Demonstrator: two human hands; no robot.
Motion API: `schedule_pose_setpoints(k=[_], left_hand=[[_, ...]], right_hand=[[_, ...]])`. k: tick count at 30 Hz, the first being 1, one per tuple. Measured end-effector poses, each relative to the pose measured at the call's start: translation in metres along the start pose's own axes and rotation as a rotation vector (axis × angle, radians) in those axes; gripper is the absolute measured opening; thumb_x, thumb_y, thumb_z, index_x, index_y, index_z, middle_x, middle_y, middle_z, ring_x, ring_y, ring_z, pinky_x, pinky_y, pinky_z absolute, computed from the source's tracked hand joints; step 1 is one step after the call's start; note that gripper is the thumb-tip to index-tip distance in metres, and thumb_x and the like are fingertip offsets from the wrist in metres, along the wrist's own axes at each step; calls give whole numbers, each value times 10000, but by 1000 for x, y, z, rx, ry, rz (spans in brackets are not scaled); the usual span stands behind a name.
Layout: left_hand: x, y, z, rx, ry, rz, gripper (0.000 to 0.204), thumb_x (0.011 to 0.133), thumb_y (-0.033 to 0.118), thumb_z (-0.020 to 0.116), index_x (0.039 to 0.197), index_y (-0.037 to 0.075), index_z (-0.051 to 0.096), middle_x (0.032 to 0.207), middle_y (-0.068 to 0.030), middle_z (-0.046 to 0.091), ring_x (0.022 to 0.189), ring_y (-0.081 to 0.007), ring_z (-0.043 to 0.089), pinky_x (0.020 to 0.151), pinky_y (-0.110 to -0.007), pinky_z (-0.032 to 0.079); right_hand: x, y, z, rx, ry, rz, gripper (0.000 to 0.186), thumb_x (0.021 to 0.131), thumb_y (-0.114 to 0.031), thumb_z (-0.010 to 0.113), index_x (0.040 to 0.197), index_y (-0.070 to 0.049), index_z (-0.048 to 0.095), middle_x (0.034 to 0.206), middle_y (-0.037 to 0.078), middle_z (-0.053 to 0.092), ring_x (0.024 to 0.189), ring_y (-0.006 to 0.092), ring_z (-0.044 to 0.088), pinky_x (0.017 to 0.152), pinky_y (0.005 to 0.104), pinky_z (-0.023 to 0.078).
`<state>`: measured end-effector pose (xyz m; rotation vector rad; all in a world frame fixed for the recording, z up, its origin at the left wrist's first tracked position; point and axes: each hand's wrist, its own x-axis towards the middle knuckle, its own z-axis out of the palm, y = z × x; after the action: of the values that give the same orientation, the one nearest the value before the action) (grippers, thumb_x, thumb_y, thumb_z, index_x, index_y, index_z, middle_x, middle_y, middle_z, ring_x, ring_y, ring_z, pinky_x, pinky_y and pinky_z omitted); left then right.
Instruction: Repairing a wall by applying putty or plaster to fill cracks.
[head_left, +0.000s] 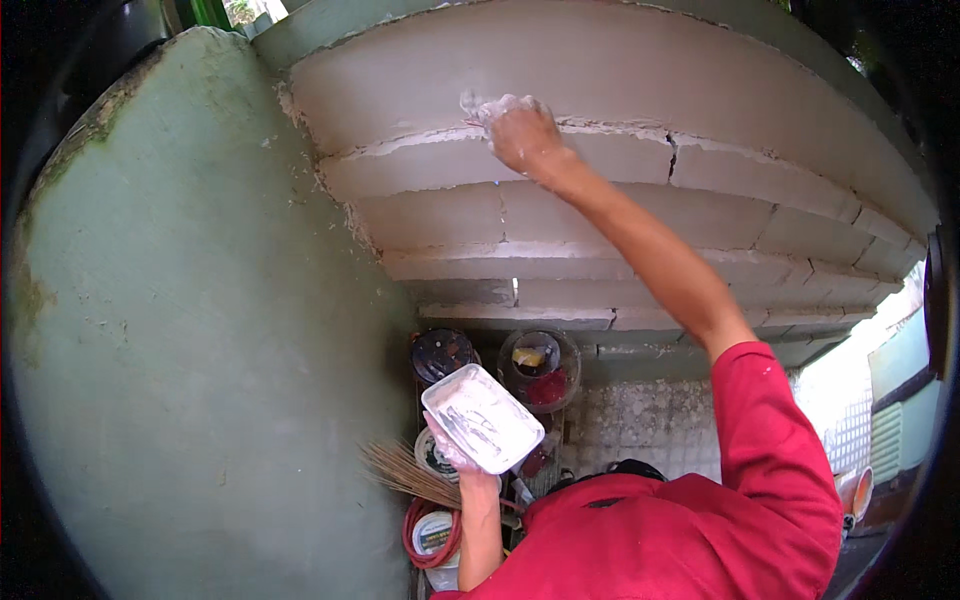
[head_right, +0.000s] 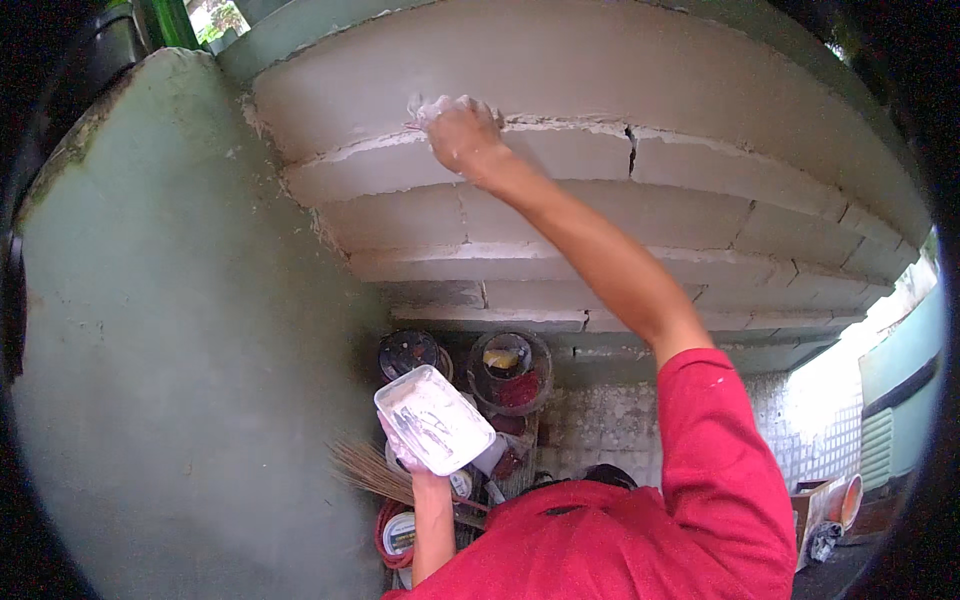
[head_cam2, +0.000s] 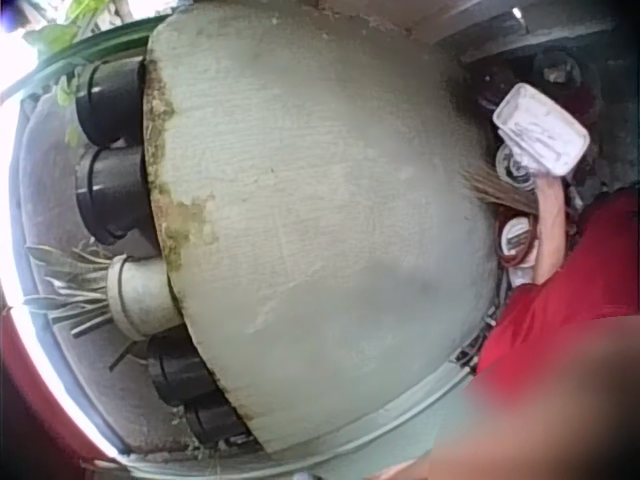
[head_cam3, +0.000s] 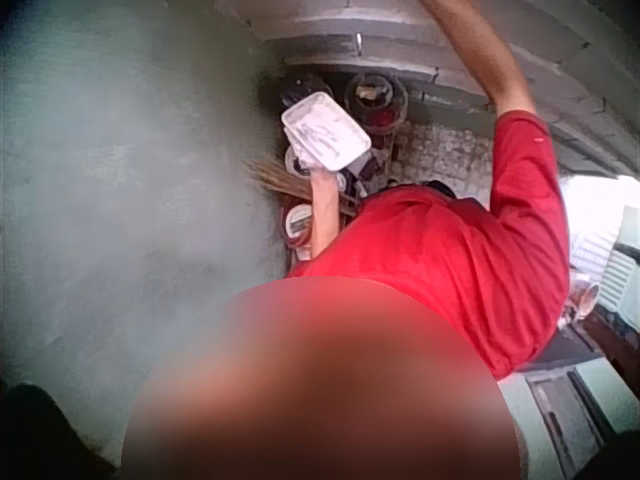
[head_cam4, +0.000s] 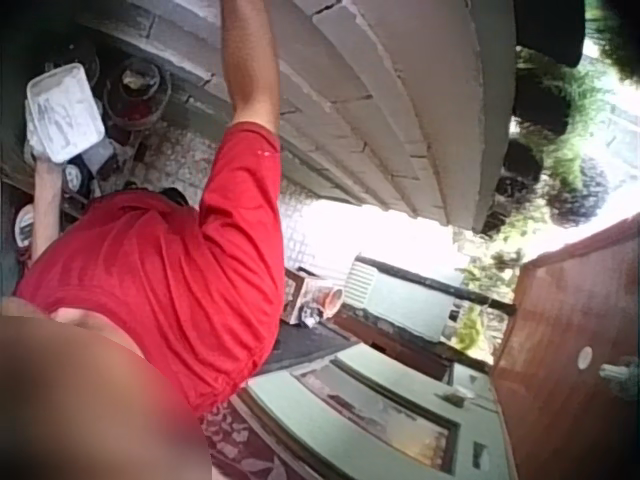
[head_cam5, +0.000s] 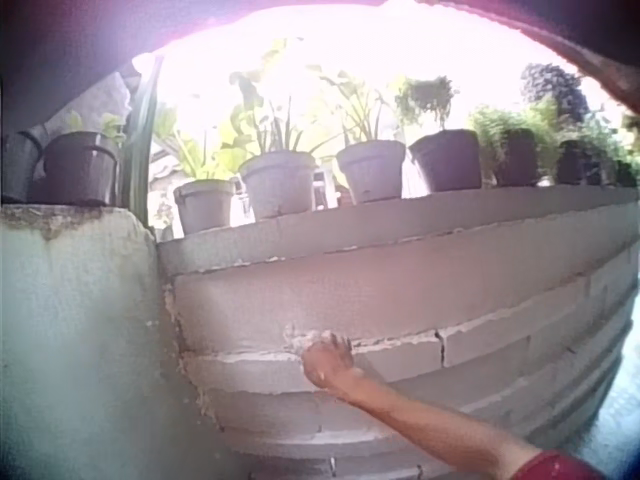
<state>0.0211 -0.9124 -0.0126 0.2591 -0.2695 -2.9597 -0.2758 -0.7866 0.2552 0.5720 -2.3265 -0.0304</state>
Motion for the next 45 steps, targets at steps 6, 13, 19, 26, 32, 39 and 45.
schedule_pose_setpoints(k=[6, 13, 19, 26, 32, 39, 45], left_hand=[[-6, -3, -6, 0, -65, 14, 654, 902, 577, 322, 1319, 82, 422, 1288, -113, 503, 1117, -325, 525, 963, -480, 407], [-3, -1, -6, -41, -37, 5, 650, 905, 574, 312, 1318, 86, 426, 1287, -110, 503, 1132, -328, 510, 974, -486, 390], [-21, 10, 7, -25, -49, 58, 654, 904, 578, 315, 1323, 87, 420, 1297, -106, 496, 1129, -321, 514, 980, -477, 386], [-20, 14, 0, 6, -160, 69, 650, 905, 568, 318, 1323, 79, 417, 1296, -115, 495, 1137, -324, 512, 968, -478, 406], [-10, 7, -10, 66, -33, 22, 702, 865, 647, 309, 1332, 136, 421, 1288, -59, 510, 1132, -304, 516, 963, -473, 406], [-14, 4, -18, 78, -63, -3, 707, 868, 638, 321, 1324, 109, 424, 1298, -78, 498, 1127, -303, 518, 959, -470, 410], [-2, 6, -30, 21, 20, 41, 694, 872, 628, 328, 1315, 104, 437, 1274, -84, 520, 1096, -320, 539, 949, -484, 417]], right_hand=[[31, 12, -51, 12, 181, -158, 236, 833, -107, 494, 1055, -87, 570, 1000, 148, 614, 904, 299, 627, 724, 447, 513], [43, -17, 0, -167, 53, -373, 120, 813, -117, 548, 860, -80, 652, 965, 131, 627, 825, 252, 651, 684, 412, 520], [23, -34, 20, -27, -85, -384, 172, 821, -104, 529, 960, -89, 628, 1010, 117, 611, 913, 260, 626, 721, 414, 510], [69, 8, -8, -177, 372, -483, 204, 811, -117, 526, 989, -143, 622, 988, 95, 625, 895, 235, 633, 703, 392, 513], [14, -19, 24, -177, -67, -494, 129, 803, -115, 542, 880, -90, 642, 935, 97, 630, 869, 266, 635, 715, 384, 513], [88, -10, -13, -166, 191, -421, 408, 858, -131, 472, 1262, -177, 447, 1197, 103, 517, 1062, 279, 551, 819, 532, 439], [67, -15, 22, -176, 6, -380, 168, 814, -115, 519, 933, -163, 628, 1015, 55, 619, 994, 207, 599, 784, 433, 496]])
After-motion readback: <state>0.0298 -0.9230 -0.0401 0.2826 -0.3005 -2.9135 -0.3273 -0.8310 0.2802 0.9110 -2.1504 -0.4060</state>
